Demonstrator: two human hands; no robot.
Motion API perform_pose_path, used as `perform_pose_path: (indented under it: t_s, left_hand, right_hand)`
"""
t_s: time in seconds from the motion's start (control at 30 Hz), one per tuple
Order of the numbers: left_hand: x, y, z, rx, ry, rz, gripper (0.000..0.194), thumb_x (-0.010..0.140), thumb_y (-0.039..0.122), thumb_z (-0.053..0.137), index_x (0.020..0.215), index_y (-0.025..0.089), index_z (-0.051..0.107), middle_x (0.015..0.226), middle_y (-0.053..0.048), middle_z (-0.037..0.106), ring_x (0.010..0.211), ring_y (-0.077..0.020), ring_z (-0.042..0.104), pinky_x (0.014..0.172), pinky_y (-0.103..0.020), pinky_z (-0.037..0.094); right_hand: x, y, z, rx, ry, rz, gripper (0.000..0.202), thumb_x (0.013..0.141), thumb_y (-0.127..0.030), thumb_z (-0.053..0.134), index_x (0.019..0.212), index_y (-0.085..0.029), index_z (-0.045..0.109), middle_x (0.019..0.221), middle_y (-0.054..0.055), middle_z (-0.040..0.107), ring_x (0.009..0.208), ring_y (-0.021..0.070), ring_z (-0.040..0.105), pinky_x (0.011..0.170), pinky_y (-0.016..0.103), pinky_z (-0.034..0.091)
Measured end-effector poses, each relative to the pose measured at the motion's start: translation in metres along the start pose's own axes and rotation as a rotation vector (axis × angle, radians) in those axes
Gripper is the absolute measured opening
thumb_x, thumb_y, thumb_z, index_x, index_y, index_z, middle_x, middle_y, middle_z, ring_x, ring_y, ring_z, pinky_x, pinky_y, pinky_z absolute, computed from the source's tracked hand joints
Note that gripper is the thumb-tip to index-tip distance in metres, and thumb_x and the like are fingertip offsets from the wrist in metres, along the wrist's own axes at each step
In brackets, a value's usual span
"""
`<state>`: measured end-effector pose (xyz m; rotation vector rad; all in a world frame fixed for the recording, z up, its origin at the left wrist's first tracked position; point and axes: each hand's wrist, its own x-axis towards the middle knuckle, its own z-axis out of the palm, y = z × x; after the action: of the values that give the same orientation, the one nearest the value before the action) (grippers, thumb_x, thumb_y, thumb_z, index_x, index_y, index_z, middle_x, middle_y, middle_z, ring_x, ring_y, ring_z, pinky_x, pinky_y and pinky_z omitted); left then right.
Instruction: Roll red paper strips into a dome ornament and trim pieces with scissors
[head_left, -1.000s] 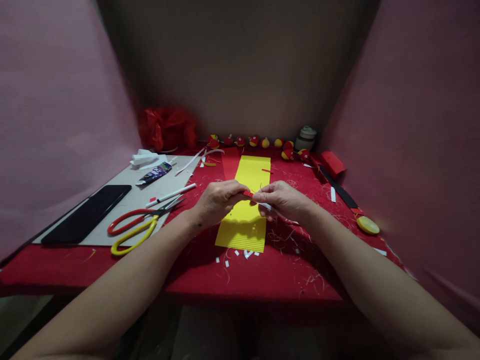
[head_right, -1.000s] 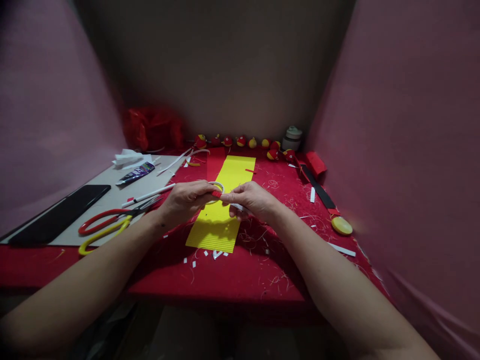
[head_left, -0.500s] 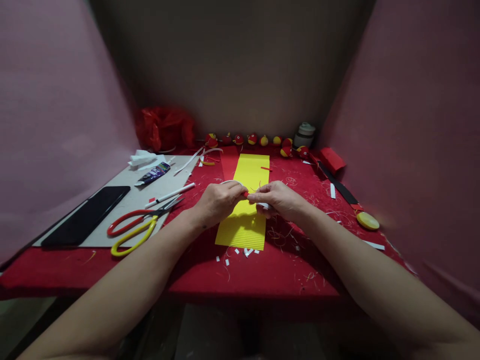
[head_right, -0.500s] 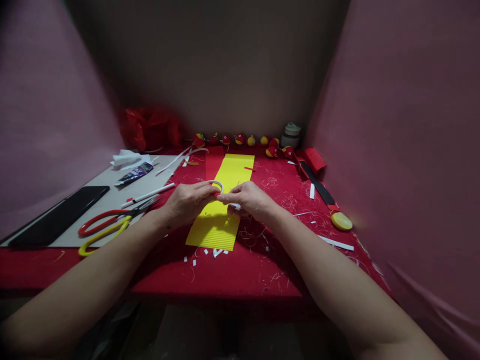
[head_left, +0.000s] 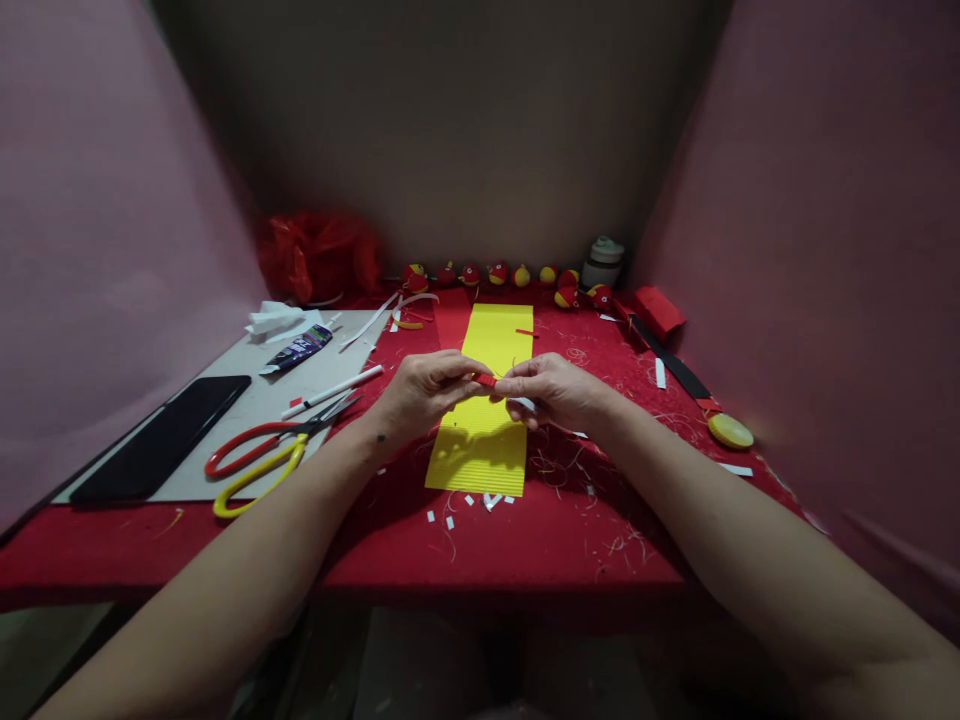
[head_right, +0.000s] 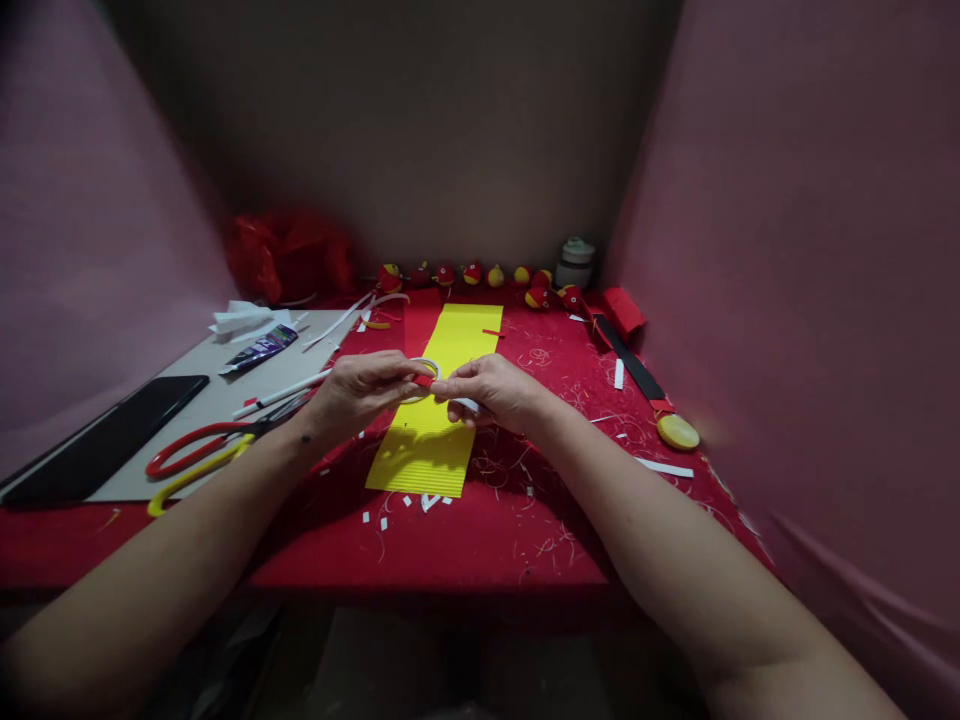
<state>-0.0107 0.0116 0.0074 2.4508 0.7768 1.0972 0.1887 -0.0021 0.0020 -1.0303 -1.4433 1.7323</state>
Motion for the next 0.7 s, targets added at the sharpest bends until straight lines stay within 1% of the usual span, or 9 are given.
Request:
perform_pose_path:
  t_s: [0.07,0.13,0.2,0.3,0.47,0.6,0.7]
  left_hand:
    - [0.0007,0.0038,0.0005,0.052,0.008,0.015,0.012,0.08,0.023,0.061,0.087,0.016,0.068,0.068,-0.001,0.059,0.058,-0.0074,0.049,0.052,-0.021,0.04]
    - [0.0011,0.0065,0.001,0.058,0.023,0.02,0.012,0.079,0.025,0.062,0.086,0.016,0.068,0.065,0.0,0.055,0.056,-0.0073,0.046,0.051,-0.02,0.038]
    - [0.0011,0.0073,0.0016,0.058,0.032,0.019,0.013,0.078,0.026,0.063,0.085,0.017,0.068,0.065,0.001,0.053,0.057,-0.0078,0.047,0.052,-0.021,0.039]
    - [0.0003,0.0062,0.0035,0.067,0.055,0.017,0.011,0.079,0.025,0.062,0.084,0.018,0.068,0.068,0.0,0.054,0.06,-0.0087,0.05,0.054,-0.021,0.041]
    - [-0.0006,0.0035,0.0061,0.049,0.082,0.001,0.009,0.079,0.022,0.062,0.085,0.019,0.068,0.068,0.001,0.053,0.06,-0.0082,0.049,0.054,-0.02,0.041]
    - [0.0003,0.0035,0.0049,0.075,0.087,0.002,0.01,0.078,0.026,0.064,0.084,0.018,0.068,0.072,-0.001,0.054,0.065,-0.0097,0.051,0.056,-0.022,0.043]
    - [0.0006,0.0051,0.0041,0.079,0.092,0.018,0.012,0.077,0.027,0.065,0.082,0.017,0.068,0.078,-0.003,0.059,0.069,-0.0111,0.055,0.059,-0.023,0.046]
  right_hand:
    - [-0.0001,0.0007,-0.0005,0.006,-0.018,-0.03,0.026,0.066,-0.037,0.073,0.069,-0.013,0.062,0.051,0.001,0.058,0.039,0.0055,0.046,0.037,0.019,0.029]
    - [-0.0001,0.0012,-0.0007,0.001,-0.032,-0.055,0.026,0.067,-0.037,0.072,0.066,-0.013,0.06,0.052,0.0,0.058,0.038,0.0052,0.046,0.036,0.019,0.027]
    - [0.0001,0.0018,-0.0006,-0.001,-0.043,-0.066,0.026,0.068,-0.036,0.072,0.065,-0.013,0.059,0.052,0.0,0.058,0.038,0.005,0.046,0.036,0.019,0.027]
    - [0.0009,0.0025,0.0,0.004,-0.047,-0.079,0.024,0.068,-0.035,0.072,0.068,-0.014,0.06,0.052,0.0,0.058,0.039,0.0054,0.046,0.036,0.019,0.027]
    - [0.0018,0.0023,0.0006,-0.001,-0.034,-0.068,0.021,0.069,-0.034,0.071,0.068,-0.014,0.061,0.052,0.0,0.059,0.039,0.0055,0.046,0.037,0.02,0.028]
    - [0.0013,0.0013,0.001,0.009,-0.024,-0.059,0.022,0.069,-0.033,0.071,0.068,-0.014,0.062,0.051,0.0,0.059,0.039,0.0052,0.046,0.038,0.019,0.031]
    - [0.0002,-0.0004,0.0018,0.034,-0.028,-0.063,0.021,0.068,-0.033,0.072,0.068,-0.014,0.062,0.05,0.0,0.059,0.039,0.0052,0.046,0.038,0.018,0.031]
